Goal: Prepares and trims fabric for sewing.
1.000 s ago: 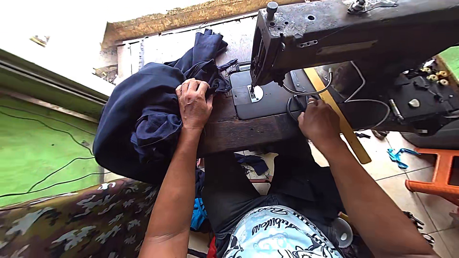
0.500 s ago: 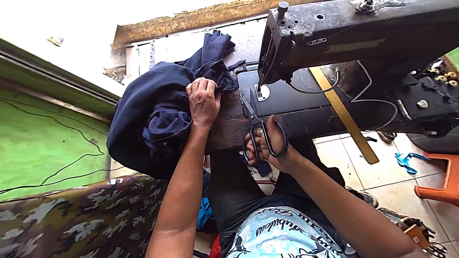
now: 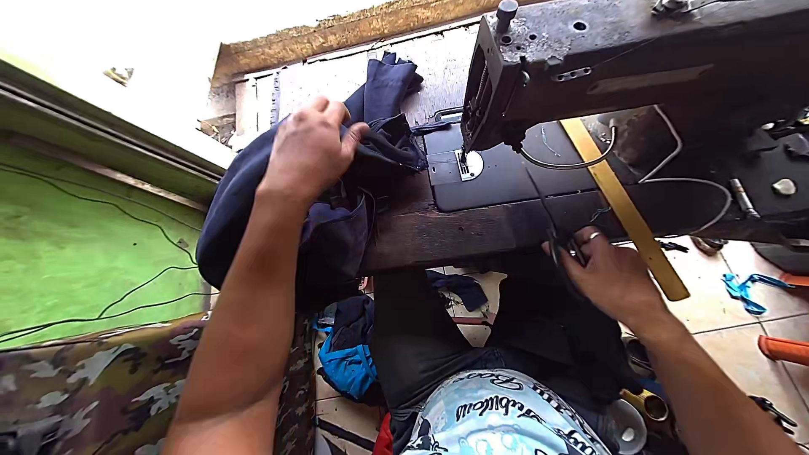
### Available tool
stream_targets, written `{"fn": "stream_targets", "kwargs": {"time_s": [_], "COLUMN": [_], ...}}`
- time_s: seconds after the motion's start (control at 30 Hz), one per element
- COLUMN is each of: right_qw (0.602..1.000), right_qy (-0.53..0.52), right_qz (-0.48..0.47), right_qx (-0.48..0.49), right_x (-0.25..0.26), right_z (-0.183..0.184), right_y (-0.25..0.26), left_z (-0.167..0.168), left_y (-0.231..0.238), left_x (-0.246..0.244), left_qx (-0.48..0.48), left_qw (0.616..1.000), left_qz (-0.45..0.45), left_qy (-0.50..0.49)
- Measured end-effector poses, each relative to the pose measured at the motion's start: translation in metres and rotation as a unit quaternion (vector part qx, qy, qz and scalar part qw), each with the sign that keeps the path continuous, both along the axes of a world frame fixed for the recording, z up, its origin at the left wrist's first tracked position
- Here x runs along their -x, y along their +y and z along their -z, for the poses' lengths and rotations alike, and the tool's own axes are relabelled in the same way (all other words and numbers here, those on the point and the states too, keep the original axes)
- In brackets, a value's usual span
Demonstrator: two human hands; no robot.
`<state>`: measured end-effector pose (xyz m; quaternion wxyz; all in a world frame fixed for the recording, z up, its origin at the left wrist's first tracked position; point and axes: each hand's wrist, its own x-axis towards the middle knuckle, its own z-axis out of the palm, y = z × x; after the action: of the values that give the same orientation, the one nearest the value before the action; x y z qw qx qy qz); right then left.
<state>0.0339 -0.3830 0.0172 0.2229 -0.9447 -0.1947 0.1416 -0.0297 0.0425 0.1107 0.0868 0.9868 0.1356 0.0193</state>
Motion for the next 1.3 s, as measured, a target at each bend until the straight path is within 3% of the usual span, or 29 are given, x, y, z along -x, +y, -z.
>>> {"fn": "stream_targets", "kwargs": {"time_s": [0.17, 0.23, 0.3, 0.4, 0.47, 0.57, 0.63, 0.67, 0.73, 0.77, 0.83, 0.93, 1.0, 1.07, 1.23, 1.3], "right_qw": [0.984, 0.986, 0.989, 0.958, 0.936, 0.925, 0.939, 0.946, 0.944, 0.937, 0.898, 0.801, 0.753, 0.714, 0.707, 0.756], "right_qy": [-0.072, -0.095, -0.074, -0.008, 0.062, 0.195, 0.199, 0.172, 0.122, 0.129, 0.241, 0.42, 0.475, 0.51, 0.486, 0.443], "right_qz": [0.0, -0.039, -0.125, -0.22, -0.235, -0.202, -0.172, -0.18, -0.224, -0.237, -0.226, -0.169, -0.152, -0.146, -0.031, -0.022], "right_qx": [0.165, 0.131, 0.012, -0.181, -0.256, -0.257, -0.22, -0.208, -0.21, -0.224, -0.29, -0.391, -0.429, -0.456, -0.512, -0.481], "right_x": [-0.035, -0.022, -0.006, 0.016, 0.023, 0.025, 0.031, 0.034, 0.038, 0.039, 0.035, 0.026, 0.024, 0.024, 0.036, 0.047], "right_z": [-0.015, -0.026, -0.03, -0.032, -0.039, -0.05, -0.047, -0.038, -0.018, -0.01, 0.0, 0.012, 0.019, 0.027, 0.025, 0.017], "right_y": [0.021, 0.037, 0.055, 0.099, 0.128, 0.163, 0.178, 0.181, 0.177, 0.169, 0.145, 0.108, 0.092, 0.084, 0.074, 0.07], "left_z": [0.012, 0.016, 0.011, -0.011, -0.012, 0.032, 0.064, 0.074, 0.07, 0.069, 0.058, 0.022, 0.026, 0.053, 0.098, 0.094], "left_y": [0.08, 0.093, 0.083, 0.018, -0.052, -0.161, -0.229, -0.257, -0.283, -0.275, -0.242, -0.174, -0.129, -0.1, -0.092, -0.097], "left_x": [-0.038, -0.027, 0.003, 0.077, 0.128, 0.17, 0.177, 0.178, 0.177, 0.179, 0.185, 0.178, 0.161, 0.144, 0.134, 0.137], "left_qx": [-0.059, -0.028, -0.019, -0.079, -0.096, -0.034, 0.069, 0.147, 0.335, 0.368, 0.349, 0.214, 0.12, 0.114, 0.129, 0.166], "left_qw": [0.968, 0.961, 0.983, 0.992, 0.98, 0.973, 0.975, 0.976, 0.939, 0.918, 0.92, 0.967, 0.986, 0.989, 0.97, 0.962], "left_qz": [-0.052, -0.062, -0.068, -0.076, -0.102, -0.111, -0.097, -0.089, -0.033, 0.05, 0.161, 0.057, 0.031, 0.064, 0.184, 0.187], "left_qy": [0.24, 0.269, 0.171, -0.062, -0.139, -0.201, -0.188, -0.135, 0.074, 0.141, 0.081, -0.122, -0.113, -0.062, -0.094, -0.11]}}
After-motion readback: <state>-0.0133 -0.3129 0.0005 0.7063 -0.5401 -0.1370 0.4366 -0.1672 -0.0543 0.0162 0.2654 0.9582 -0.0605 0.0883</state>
